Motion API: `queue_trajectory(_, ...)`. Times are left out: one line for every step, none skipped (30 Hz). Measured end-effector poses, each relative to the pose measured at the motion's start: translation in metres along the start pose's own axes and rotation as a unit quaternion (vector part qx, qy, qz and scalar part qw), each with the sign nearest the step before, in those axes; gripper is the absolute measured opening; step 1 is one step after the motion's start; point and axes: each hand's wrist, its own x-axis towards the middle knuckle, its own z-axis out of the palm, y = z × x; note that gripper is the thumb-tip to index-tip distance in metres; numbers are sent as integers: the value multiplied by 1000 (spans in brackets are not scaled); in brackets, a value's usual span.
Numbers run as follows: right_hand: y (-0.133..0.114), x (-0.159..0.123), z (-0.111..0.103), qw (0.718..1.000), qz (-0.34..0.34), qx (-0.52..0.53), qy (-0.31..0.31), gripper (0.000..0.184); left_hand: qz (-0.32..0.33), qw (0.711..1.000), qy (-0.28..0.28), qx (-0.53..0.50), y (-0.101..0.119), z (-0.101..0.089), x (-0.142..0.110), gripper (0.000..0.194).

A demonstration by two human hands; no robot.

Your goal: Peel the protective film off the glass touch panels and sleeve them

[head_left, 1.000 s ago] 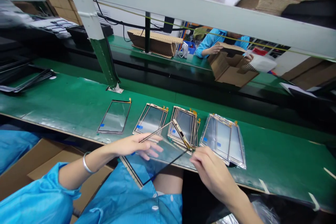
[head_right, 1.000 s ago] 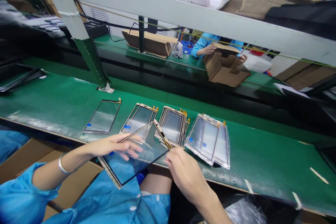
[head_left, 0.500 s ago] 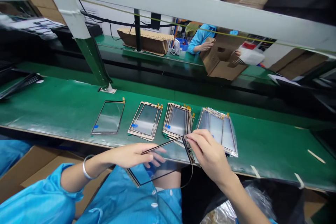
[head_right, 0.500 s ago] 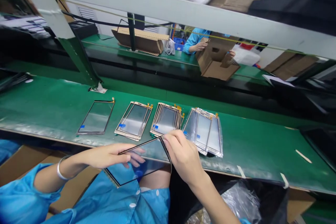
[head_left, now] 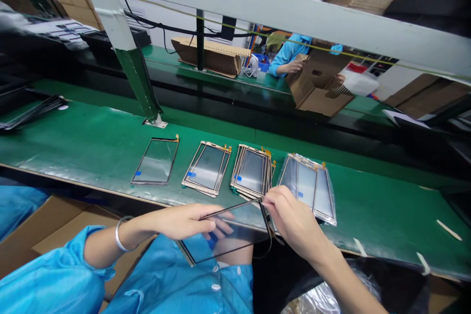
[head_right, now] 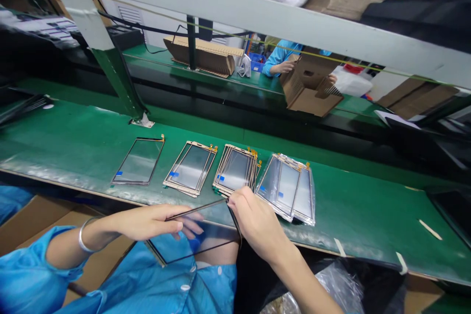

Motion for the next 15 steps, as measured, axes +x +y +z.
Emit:
queue_trajectory(-1,-5,1,1000,-18,-16,16,13,-5,999,12,-32,-2,-2,2,46)
queue_trajectory(-2,-10,2,999,-27,-25,34,13,-8,998,28,-63,-4,-4,4,47)
queue_trajectory(-3,-16,1,998,-24,-24,50,12,-8,995,45,-89,-6,-6,7,48)
queue_trajectory(-4,-22,0,998,-7,-17,61,12,-7,993,56,-106,-8,-8,9,49)
queue_trajectory(-4,-27,-2,997,23,-6,71,11,-6,992,59,-114,-9,-10,11,49)
queue_trajectory(-4,-30,-4,995,60,6,76,11,-6,992,53,-114,-10,-10,14,50)
queue_trajectory(-3,-32,-5,992,98,16,76,10,-8,993,39,-108,-10,-9,16,49)
queue_trajectory(-2,-33,-6,988,133,23,73,8,-11,995,25,-96,-10,-7,17,49)
queue_trajectory(-1,-32,-7,985,158,28,68,7,-12,997,15,-79,-9,-4,18,48)
queue_trajectory(1,-30,-6,982,175,32,65,6,-11,998,12,-57,-7,0,19,48)
queue_trajectory(2,-27,-5,980,182,36,65,6,-8,999,17,-32,-5,4,20,47)
queue_trajectory(2,-24,-3,980,183,41,68,8,-2,1000,27,-3,-3,8,20,46)
queue_trajectory(3,-21,-2,980,178,44,78,9,6,999,41,26,-1,11,19,44)
queue_trajectory(3,-18,0,980,169,45,91,11,16,997,56,56,2,14,19,43)
queue_trajectory(2,-15,0,981,159,42,102,11,26,994,68,83,4,16,18,42)
